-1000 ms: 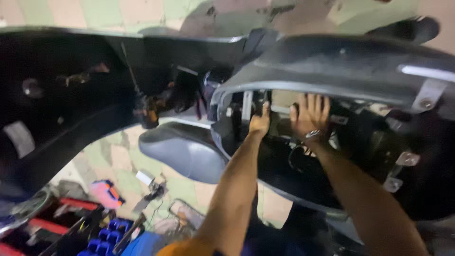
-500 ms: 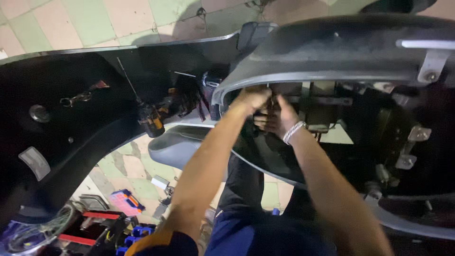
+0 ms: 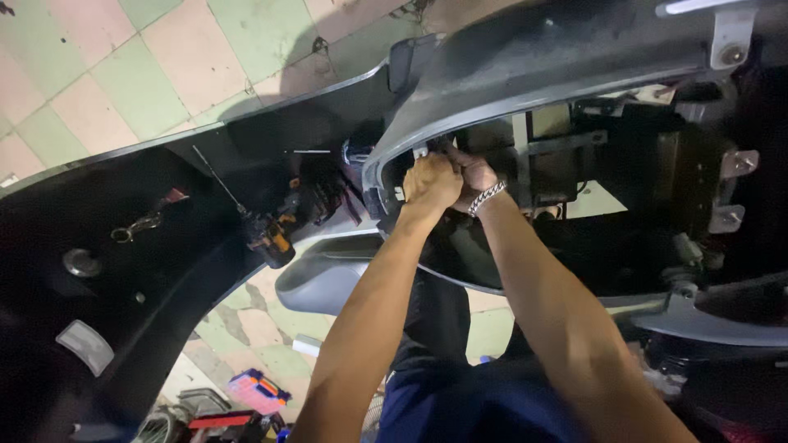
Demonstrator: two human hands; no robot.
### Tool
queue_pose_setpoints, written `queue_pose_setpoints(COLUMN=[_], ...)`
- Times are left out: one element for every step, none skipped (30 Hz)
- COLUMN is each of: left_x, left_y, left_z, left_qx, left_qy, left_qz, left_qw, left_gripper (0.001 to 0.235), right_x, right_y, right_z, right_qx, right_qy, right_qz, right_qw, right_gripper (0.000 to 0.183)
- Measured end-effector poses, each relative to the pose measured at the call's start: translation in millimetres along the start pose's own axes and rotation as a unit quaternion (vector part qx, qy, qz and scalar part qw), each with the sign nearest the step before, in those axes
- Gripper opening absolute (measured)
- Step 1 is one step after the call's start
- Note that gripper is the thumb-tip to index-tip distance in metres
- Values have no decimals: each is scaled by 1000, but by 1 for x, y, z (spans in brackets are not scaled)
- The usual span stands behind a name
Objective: The person works on the internal components of a scooter's rear body panel, using both hands to manipulate wires and mechanical parts within the exposed chassis. The camera shakes significantly as the person reaches into the compartment to adjust the assembly.
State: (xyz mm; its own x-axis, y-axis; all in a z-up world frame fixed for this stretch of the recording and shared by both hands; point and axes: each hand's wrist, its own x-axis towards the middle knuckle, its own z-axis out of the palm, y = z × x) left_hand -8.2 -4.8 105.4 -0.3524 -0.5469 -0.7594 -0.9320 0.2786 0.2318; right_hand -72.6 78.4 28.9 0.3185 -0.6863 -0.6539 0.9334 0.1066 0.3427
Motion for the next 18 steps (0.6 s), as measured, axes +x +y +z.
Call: queue_pose_setpoints(left_x=[2, 5, 6, 5, 3, 1, -2, -3, -4, -11, -19, -21, -23, -29, -28, -15, -7, -4], left_y=[-2, -3, -4, -6, -8, -10, -12, -10, -6, -6, -8, -6, -5, -7, -7, -1, 5, 7], left_z=[3, 4, 5, 7, 8, 7, 6, 4, 3, 3, 2, 0, -1, -1, -1, -6, -10, -16], left_qx=[1, 3, -18, -40, -62, -75, -89, -106, -161, -212, -262, -294, -327, -355, -267, -180, -91, -66], left_qy=[3, 6, -5, -18, -32, -24, -16, -5, -20, -37, -53, -36, -18, -4, -16, -25, -33, -42], left_qz=[3, 5, -6, -17, -29, -17, -6, 6, -34, -80, -125, -123, -121, -123, -102, -76, -50, -65], left_qw=[1000, 1000, 1000, 999, 997, 997, 996, 994, 986, 973, 956, 947, 937, 927, 958, 980, 994, 995], left_gripper=[42, 42, 41, 40, 39, 39, 39, 39, 40, 43, 45, 43, 42, 41, 40, 40, 40, 39], right_x=[0, 1, 4, 5, 5, 7, 9, 10, 9, 8, 6, 8, 11, 9, 8, 6, 2, 1], right_y=[4, 6, 7, 4, -2, -5, -5, -12, -18, -16, -14, -20, -27, -27, -24, -25, -23, -18], right_z=[3, 3, 0, -7, -15, -22, -26, -27, -25, -25, -23, -18, -13, -13, -14, -14, -14, -12], right_qx=[-9, -18, -26, -35, -43, -50, -74, -101, -129, -151, -173, -201, -233, -260, -286, -232, -177, -119], right_qy=[-28, -57, -85, -38, 9, 56, 71, 86, 101, 116, 129, 141, 153, 167, 179, 146, 111, 72], right_qz=[-16, -30, -44, -42, -40, -35, -15, 4, 23, 47, 71, 91, 88, 88, 89, 58, 27, -2], right_qw=[999, 998, 995, 998, 998, 997, 995, 991, 986, 981, 974, 965, 956, 947, 937, 960, 978, 990], right_gripper=[39, 39, 40, 35, 29, 23, 24, 24, 25, 26, 28, 30, 31, 32, 34, 31, 29, 27])
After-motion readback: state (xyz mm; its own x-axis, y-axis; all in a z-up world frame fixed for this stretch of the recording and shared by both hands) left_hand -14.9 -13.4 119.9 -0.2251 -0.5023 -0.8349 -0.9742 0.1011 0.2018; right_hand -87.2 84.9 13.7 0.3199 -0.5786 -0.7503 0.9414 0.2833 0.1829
